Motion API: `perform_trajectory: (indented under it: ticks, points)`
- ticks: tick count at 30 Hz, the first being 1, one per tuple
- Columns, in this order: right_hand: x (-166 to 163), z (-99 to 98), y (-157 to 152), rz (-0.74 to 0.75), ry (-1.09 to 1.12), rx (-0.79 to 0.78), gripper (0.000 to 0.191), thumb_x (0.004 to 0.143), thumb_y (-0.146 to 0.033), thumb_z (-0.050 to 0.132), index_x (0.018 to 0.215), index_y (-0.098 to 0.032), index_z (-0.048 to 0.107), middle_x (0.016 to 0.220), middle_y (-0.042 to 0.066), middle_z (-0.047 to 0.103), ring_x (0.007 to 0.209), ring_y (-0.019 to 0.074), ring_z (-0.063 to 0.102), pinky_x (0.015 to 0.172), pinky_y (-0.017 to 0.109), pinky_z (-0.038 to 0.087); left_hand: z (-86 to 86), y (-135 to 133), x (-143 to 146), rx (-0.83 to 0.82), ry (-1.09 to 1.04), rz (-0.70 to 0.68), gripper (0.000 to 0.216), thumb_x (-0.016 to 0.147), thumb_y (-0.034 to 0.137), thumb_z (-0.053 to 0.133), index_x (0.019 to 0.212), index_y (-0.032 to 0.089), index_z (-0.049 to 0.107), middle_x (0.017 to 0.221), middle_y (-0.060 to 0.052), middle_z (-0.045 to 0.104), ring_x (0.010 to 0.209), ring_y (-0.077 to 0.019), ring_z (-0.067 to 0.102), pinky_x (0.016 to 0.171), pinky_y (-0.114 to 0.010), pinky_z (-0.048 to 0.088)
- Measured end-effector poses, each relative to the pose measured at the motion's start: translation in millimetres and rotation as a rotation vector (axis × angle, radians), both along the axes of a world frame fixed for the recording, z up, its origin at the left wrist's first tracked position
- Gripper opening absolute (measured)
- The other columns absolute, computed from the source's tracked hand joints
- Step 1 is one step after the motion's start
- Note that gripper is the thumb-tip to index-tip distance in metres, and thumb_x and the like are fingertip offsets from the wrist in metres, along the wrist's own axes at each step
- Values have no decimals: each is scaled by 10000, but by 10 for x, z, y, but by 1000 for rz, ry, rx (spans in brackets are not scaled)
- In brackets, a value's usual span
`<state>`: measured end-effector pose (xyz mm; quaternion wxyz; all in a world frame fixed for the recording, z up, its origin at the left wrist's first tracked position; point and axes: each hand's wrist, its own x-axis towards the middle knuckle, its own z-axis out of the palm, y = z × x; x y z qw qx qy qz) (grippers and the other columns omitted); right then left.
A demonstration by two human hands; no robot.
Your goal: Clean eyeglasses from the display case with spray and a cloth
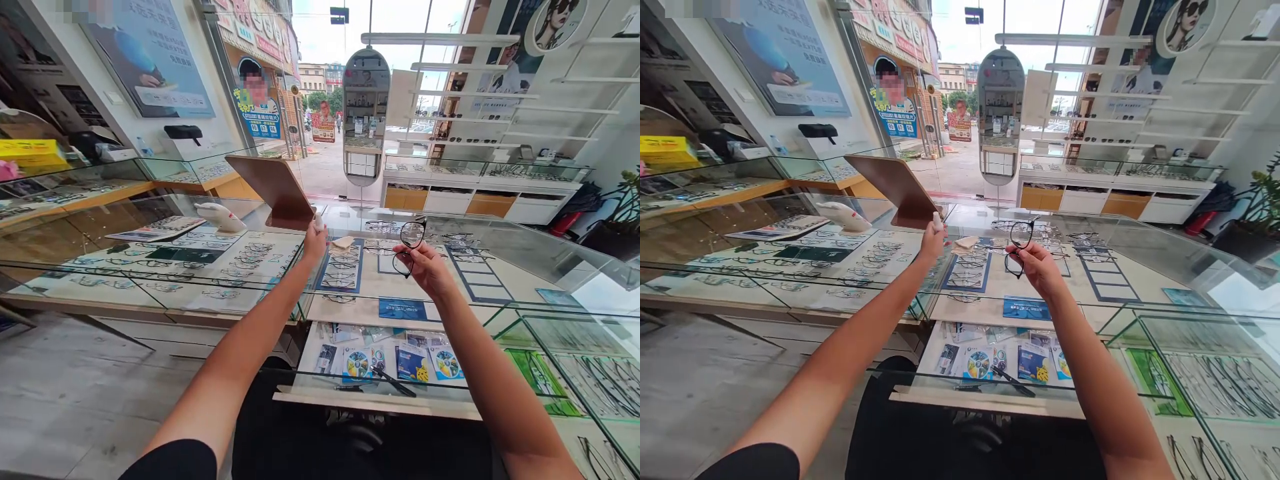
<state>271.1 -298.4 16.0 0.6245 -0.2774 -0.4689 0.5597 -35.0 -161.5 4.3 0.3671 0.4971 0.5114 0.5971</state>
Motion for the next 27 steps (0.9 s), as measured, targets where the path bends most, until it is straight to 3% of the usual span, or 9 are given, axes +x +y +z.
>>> perform_trajectory:
  ticks: [4, 8, 11, 17, 19, 22, 24, 27]
  points:
    - [-28, -9, 14, 16, -23, -4, 471, 650, -547, 1108, 829, -283, 761, 1016, 42, 882, 1154, 266, 824, 1212, 459, 577, 203, -600, 461, -39, -112, -344, 419, 886, 593, 772, 889, 229, 564, 845, -8, 574, 734, -151, 566, 575, -263, 488]
    - [-73, -18, 4, 9, -23, -5, 468, 672, -538, 1109, 824, -280, 749, 977, 6, 880, 1109, 220, 841, 1158, 386, 607, 380, -1049, 627, -188, -362, -815, 774, 836, 976, 658, 725, 222, 523, 658, 22, 426, 590, -137, 440, 458, -228, 348]
    - [-124, -33, -11, 17, -23, -11, 477, 698, -546, 1097, 823, -280, 721, 979, 6, 883, 1091, 225, 849, 1125, 400, 631, 421, -1143, 591, -271, -455, -944, 909, 825, 1107, 500, 613, 223, 465, 582, 28, 346, 531, -130, 368, 416, -227, 298]
    - [-246, -110, -41, 25, -17, -59, 503, 701, -552, 1091, 816, -270, 691, 964, 11, 875, 1083, 222, 851, 1082, 381, 643, 254, -1047, 491, -325, -419, -999, 933, 786, 1152, 408, 545, 251, 391, 528, 36, 255, 490, -134, 297, 390, -240, 230]
    - [-284, -139, -61, 34, -9, -98, 500, 690, -542, 1093, 821, -266, 697, 972, 19, 875, 1094, 226, 848, 1102, 381, 633, 148, -1013, 513, -257, -328, -912, 926, 719, 1157, 491, 548, 250, 421, 527, 29, 294, 490, -131, 315, 406, -245, 231]
    - [-343, -178, -97, 62, -11, -146, 496, 670, -544, 1094, 840, -267, 719, 981, 20, 879, 1084, 236, 848, 1136, 399, 618, -21, -984, 576, -64, -117, -642, 902, 667, 1111, 644, 588, 221, 521, 579, -4, 433, 540, -123, 381, 474, -250, 280]
    - [-386, -203, -119, 85, -27, -160, 500, 667, -564, 1090, 847, -270, 728, 981, 19, 882, 1075, 235, 847, 1148, 403, 607, -107, -978, 611, 9, -9, -522, 888, 718, 1090, 634, 615, 212, 547, 629, -24, 488, 580, -127, 413, 517, -259, 315]
    - [-443, -244, -140, 120, -56, -161, 490, 695, -585, 1073, 855, -273, 730, 982, 15, 881, 1078, 231, 841, 1160, 408, 592, -163, -987, 635, 18, 44, -496, 872, 807, 1073, 530, 630, 220, 535, 656, -35, 499, 598, -143, 434, 535, -281, 336]
